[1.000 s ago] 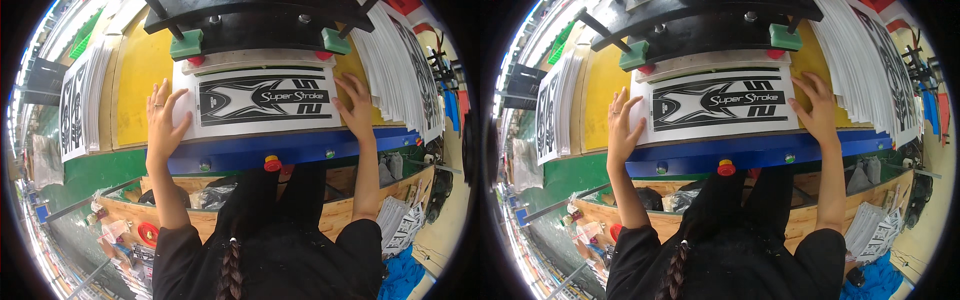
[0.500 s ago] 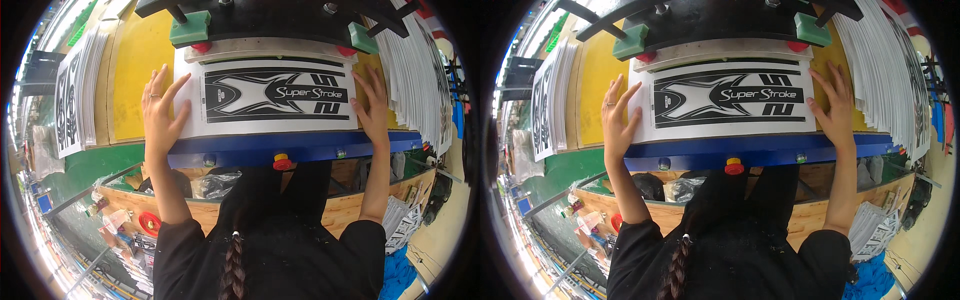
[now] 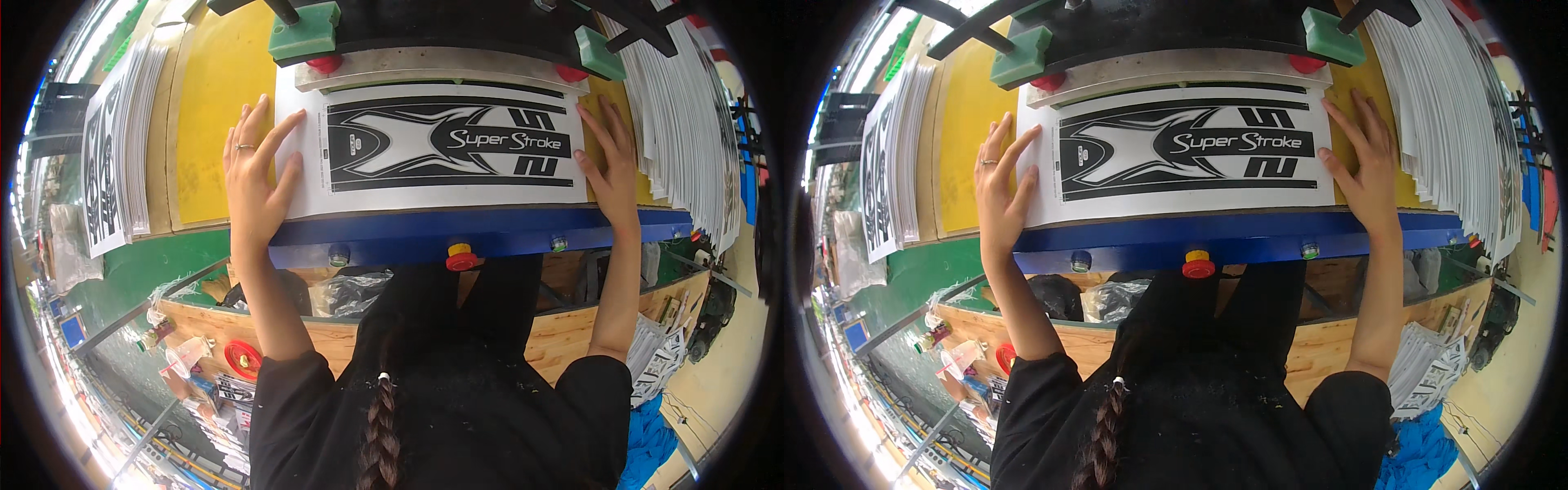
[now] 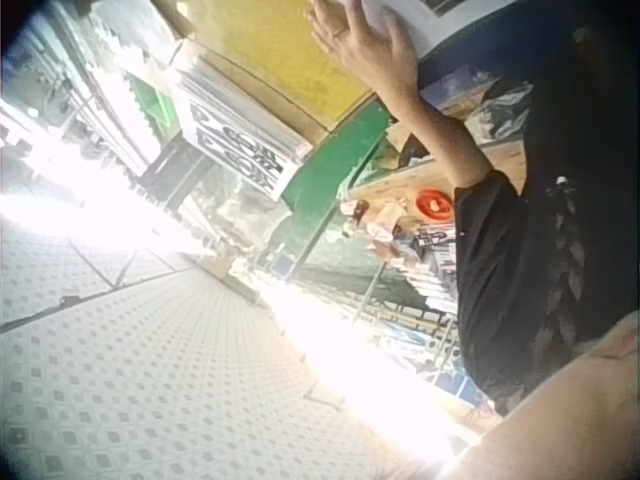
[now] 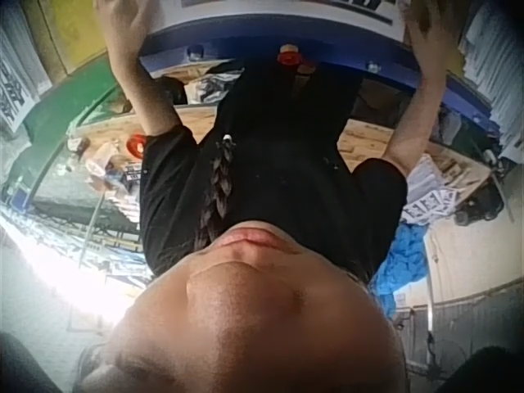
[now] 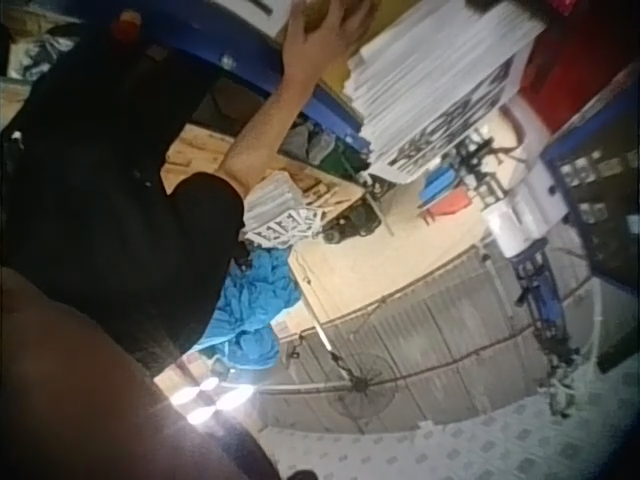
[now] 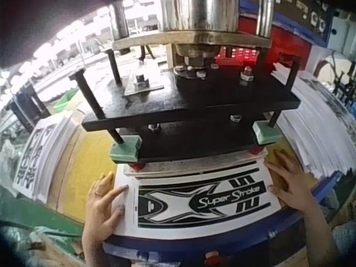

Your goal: Operating a heat press or embossing machine to apply patterns or logos to printed sheets.

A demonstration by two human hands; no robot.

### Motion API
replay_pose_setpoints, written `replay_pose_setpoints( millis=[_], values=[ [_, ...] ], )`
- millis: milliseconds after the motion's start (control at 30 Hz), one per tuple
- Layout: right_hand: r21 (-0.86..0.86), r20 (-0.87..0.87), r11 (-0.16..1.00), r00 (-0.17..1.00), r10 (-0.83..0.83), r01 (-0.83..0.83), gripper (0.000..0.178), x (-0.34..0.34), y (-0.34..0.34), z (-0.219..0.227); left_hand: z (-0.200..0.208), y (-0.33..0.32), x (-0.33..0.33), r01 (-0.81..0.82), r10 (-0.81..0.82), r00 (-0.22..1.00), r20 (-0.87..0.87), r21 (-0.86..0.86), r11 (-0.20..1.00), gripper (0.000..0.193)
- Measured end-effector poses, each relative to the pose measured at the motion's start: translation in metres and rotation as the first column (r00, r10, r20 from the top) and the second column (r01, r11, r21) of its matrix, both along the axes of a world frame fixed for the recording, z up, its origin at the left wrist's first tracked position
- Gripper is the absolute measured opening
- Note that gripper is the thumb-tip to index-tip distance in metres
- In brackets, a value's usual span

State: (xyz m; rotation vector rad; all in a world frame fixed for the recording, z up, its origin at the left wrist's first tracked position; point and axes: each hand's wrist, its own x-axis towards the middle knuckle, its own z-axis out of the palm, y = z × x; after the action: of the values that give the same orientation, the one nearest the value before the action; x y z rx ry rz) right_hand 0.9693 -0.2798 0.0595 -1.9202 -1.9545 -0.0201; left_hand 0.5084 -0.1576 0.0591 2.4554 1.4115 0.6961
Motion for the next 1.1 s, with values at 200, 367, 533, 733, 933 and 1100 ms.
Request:
replay_pose_setpoints(
  millis=[200,367,533,733,933,1100],
  values=[
    [0.01,-0.032,1.0,0.999,0.014,-0.013,0.058,-0.001,0.0011,0.0013,0.0001,-0.0001,0.0001,0.003,-0.003,1.0,0.005,0.002,1.0,0.049],
    [0.005,-0.017,1.0,1.0,0.005,-0.005,0.058,-0.0018,0.001,0.0025,0.0001,-0.0004,-0.0001,-0.008,0.008,1.0,-0.002,-0.002,1.0,0.049],
    [0.011,-0.005,1.0,1.0,0.004,-0.004,0.058,-0.0026,0.0004,0.0032,0.0002,-0.0001,0.0008,-0.008,0.008,1.0,0.011,0.0,1.0,0.049],
    [0.011,-0.009,1.0,1.0,0.016,-0.016,0.057,-0.001,0.0018,0.0026,0.0005,0.0,0.0012,-0.014,0.014,1.0,0.006,0.002,1.0,0.049],
    [0.022,-0.021,1.0,1.0,0.021,-0.021,0.057,-0.0007,0.0016,0.0019,-0.0001,-0.001,0.0003,-0.022,0.022,0.999,-0.024,0.018,1.0,0.049],
    [0.055,-0.04,0.998,0.998,0.043,-0.041,0.058,0.002,0.0002,0.0012,-0.0019,0.0031,-0.0004,0.02,-0.02,1.0,0.006,0.01,1.0,0.046]
  ],
)
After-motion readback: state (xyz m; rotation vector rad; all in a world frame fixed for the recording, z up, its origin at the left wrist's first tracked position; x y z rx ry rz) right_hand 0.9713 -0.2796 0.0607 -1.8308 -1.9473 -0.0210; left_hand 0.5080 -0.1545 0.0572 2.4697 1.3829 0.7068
